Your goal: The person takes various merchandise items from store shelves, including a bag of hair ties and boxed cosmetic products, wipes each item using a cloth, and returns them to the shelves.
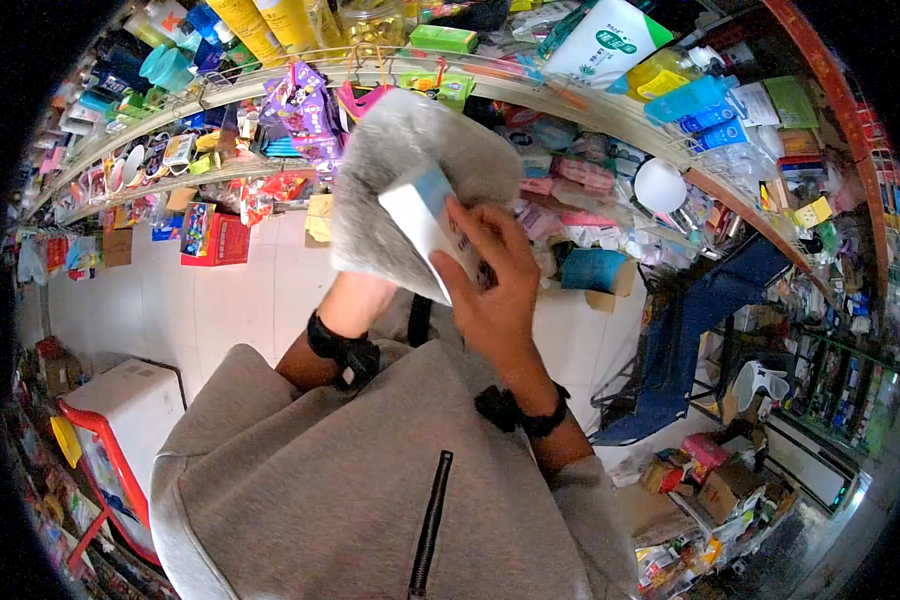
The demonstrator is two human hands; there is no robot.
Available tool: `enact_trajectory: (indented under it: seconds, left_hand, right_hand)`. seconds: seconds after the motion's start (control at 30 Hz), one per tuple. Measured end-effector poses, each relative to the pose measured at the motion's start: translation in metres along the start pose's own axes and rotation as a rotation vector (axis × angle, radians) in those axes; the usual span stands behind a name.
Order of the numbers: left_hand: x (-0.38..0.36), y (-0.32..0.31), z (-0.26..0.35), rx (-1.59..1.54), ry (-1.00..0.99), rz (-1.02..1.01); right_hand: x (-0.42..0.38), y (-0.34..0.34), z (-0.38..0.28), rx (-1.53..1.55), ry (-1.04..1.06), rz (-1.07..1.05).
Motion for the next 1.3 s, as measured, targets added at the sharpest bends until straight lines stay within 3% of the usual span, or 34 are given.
enact_trajectory:
  seconds: [0.03,0.07,0.1,0.17,0.23,0.3,0.33,0.37,0.4,0.53,0.63,0.7,0.77,0.8,0.97,1.0,1.1,1.13,1.23,1.3]
  left_hand:
    - [-0.01,-0.008,-0.006,-0.076,0.058,-0.148]
    - [-0.01,-0.011,-0.016,0.099,0.043,0.051]
    - [-0.008,-0.009,-0.022,0.007,0.092,0.065]
    - [-0.006,-0.008,-0.032,-0.083,0.141,0.084]
    - [-0.009,-0.014,-0.039,0.061,0.08,0.232]
    - [-0.006,-0.02,-0.037,0.127,0.045,0.254]
    - [-0.006,-0.021,-0.032,0.105,0.016,0.308]
    - [-0.006,-0.022,-0.027,0.082,-0.012,0.362]
    - [-0.002,-0.01,-0.018,-0.116,0.096,0.216]
    - [0.001,-0.018,-0.017,0.06,0.014,0.393]
    - [0.01,0.01,-0.013,-0.128,0.018,0.231]
    - [0.016,-0.008,-0.002,-0.132,0.005,0.315]
    - [0.019,-0.021,0.018,-0.02,0.002,0.309]
    - [0.015,-0.027,0.028,-0.208,0.093,0.145]
    - [0.014,-0.02,0.017,-0.151,0.102,0.231]
    - [0.008,-0.016,0.006,-0.154,0.094,0.157]
    - [0.008,-0.009,-0.01,0.038,-0.001,0.404]
    - [0.012,0.006,-0.004,-0.047,0.068,0.163]
    - [0.02,-0.035,0.016,-0.137,0.11,0.2]
    - [0.024,-0.045,0.029,-0.1,0.006,0.256]
  right_hand:
    - [0.006,-0.007,-0.004,0.048,0.009,0.101]
    - [0.013,-0.01,-0.009,0.064,0.015,0.138]
    - [0.021,-0.012,-0.01,0.067,0.016,0.14]
    - [0.035,-0.013,-0.014,-0.234,0.162,0.215]
    - [0.044,-0.009,-0.024,-0.357,0.212,0.275]
    - [0.049,-0.006,-0.027,-0.556,0.287,0.27]
    - [0.047,-0.005,-0.028,-0.552,0.289,0.268]
    - [0.042,-0.004,-0.029,-0.39,0.223,0.133]
    - [0.041,-0.004,-0.028,-0.228,0.158,0.0]
    - [0.046,-0.007,-0.022,-0.213,0.155,0.054]
    - [0.047,-0.014,-0.013,-0.108,0.074,-0.059]
    - [0.04,-0.01,-0.013,-0.329,0.192,-0.053]
    - [0.027,0.0,-0.008,-0.281,0.106,-0.112]
    - [0.022,0.0,-0.005,-0.229,0.022,-0.17]
    - [0.015,-0.015,0.0,0.013,-0.005,0.021]
    - [0.023,-0.017,-0.005,0.058,0.017,0.099]
    - [0.047,-0.014,-0.017,-0.06,0.066,0.089]
    - [0.05,-0.014,-0.013,-0.076,0.113,0.092]
    - [0.041,-0.002,-0.015,-0.058,0.071,-0.066]
    - [0.026,0.004,-0.005,-0.063,0.053,-0.102]
Point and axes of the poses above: each hand's wrist, its own x-axis towards the middle knuckle, its own y-axis out of the back of the hand, z = x × y, the point moved 1 cm from there along x, towards the middle knuckle, and after that the axes turned 8 degrees about -x, right-handed, at the moved point
